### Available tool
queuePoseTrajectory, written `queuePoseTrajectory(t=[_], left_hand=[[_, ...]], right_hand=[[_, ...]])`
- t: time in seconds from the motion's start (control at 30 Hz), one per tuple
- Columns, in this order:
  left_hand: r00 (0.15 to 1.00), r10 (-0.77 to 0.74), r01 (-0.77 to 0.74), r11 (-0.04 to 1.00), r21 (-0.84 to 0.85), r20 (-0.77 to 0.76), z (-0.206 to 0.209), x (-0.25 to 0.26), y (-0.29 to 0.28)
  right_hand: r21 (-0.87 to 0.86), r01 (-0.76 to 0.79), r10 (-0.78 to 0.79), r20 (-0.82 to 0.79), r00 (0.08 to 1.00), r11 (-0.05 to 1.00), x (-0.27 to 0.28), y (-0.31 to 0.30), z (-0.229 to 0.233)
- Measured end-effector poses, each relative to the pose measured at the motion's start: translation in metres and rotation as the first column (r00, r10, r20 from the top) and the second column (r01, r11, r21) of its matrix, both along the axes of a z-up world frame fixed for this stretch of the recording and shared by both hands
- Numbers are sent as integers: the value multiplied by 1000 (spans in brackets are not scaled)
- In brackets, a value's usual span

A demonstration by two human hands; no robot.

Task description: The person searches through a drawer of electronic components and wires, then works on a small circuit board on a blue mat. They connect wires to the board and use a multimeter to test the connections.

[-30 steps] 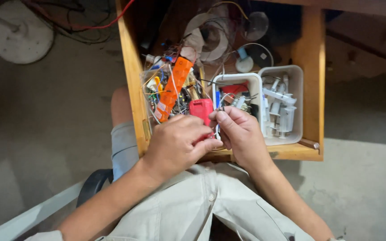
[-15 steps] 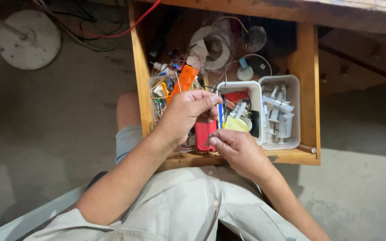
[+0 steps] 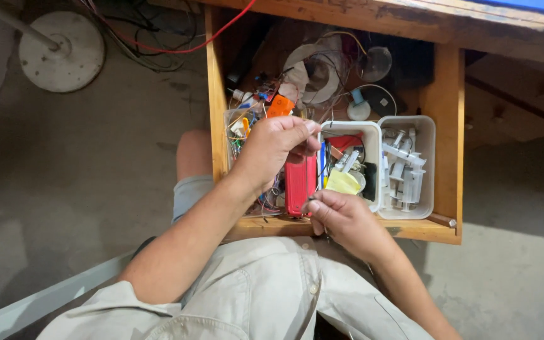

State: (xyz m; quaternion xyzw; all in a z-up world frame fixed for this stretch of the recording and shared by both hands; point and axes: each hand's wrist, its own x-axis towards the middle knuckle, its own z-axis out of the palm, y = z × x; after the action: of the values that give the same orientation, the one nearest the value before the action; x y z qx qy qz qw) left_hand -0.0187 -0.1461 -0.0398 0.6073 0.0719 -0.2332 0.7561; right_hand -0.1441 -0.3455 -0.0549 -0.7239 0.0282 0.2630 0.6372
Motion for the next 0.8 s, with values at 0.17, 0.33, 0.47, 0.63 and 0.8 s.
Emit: queuePoseTrajectory(t=[0.17,0.33,0.47,0.63,0.8], left_hand=[[996,-77,78,997,15,-40,-4,-6,7],[989,-140,133,984,116,49,20,-26,6],[981,-180,163,967,195,71,19,-39,1],[976,-204,183,959,217,79,19,-48,-5],[972,-221,202,960,192,84,18,-52,-8]], right_hand=[[313,353,-325,-139,935,882,7,-10,-11],[495,560,-468,-308,828,664,25,-33,-25],[592,571,-422,-387,820,568,30,-44,-34],[667,540,-364,-401,841,513,31,-50,-38],[685,521,-354,-385,852,509,30,-49,-32]])
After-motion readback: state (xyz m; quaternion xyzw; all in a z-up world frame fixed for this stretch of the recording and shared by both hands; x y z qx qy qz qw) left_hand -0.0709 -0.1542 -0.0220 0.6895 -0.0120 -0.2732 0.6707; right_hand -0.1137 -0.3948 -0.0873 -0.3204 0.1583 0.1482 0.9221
